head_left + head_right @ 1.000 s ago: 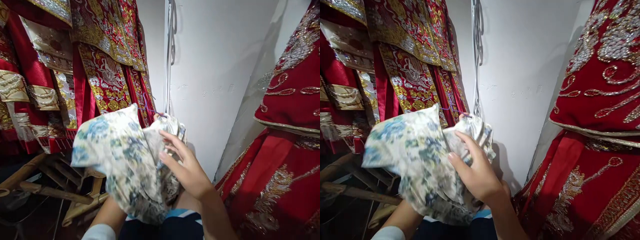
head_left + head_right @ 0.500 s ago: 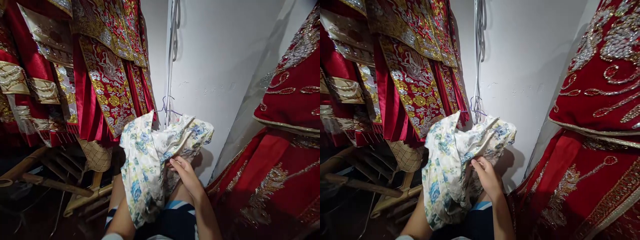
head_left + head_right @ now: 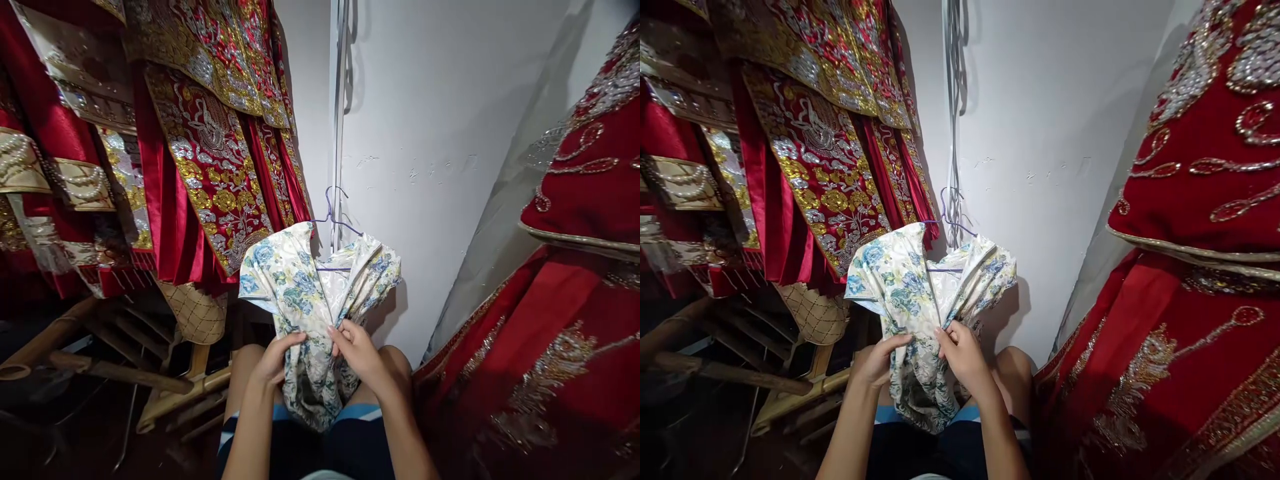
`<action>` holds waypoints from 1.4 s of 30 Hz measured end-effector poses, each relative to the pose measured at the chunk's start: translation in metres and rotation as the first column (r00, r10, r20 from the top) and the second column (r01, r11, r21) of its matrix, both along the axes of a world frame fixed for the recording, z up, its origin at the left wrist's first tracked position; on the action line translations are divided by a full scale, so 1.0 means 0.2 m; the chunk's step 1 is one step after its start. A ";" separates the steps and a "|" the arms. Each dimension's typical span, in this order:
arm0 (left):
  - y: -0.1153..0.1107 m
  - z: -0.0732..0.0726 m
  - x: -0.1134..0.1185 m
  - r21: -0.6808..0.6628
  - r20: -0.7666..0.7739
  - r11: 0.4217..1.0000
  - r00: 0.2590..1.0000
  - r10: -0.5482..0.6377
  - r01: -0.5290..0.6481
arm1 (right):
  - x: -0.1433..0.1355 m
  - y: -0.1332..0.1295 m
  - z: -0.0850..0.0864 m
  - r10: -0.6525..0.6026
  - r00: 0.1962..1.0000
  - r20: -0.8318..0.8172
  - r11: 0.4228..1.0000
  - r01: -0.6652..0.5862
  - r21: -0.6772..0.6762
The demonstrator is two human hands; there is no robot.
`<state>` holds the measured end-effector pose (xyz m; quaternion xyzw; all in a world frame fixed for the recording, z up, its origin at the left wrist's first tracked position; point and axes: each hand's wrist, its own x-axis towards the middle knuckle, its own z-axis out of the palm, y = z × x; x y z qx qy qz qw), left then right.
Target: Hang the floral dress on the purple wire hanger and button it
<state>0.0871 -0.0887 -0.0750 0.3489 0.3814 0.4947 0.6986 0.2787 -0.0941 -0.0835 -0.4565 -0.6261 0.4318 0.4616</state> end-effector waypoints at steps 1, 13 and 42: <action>0.00 -0.01 0.00 -0.006 -0.016 1.000 1.000 0.014 -0.014 | 0.00 0.01 0.00 -0.001 1.000 0.009 1.000 0.001 0.016; 0.04 -0.27 0.18 0.855 -0.203 0.430 0.578 0.791 -0.288 | -0.08 -0.02 0.00 -0.010 0.992 -0.128 0.999 0.006 -0.037; 0.24 -0.41 0.05 0.626 -0.653 0.720 0.706 0.274 0.300 | -0.19 0.46 0.71 -0.249 0.830 -0.498 0.939 0.334 0.086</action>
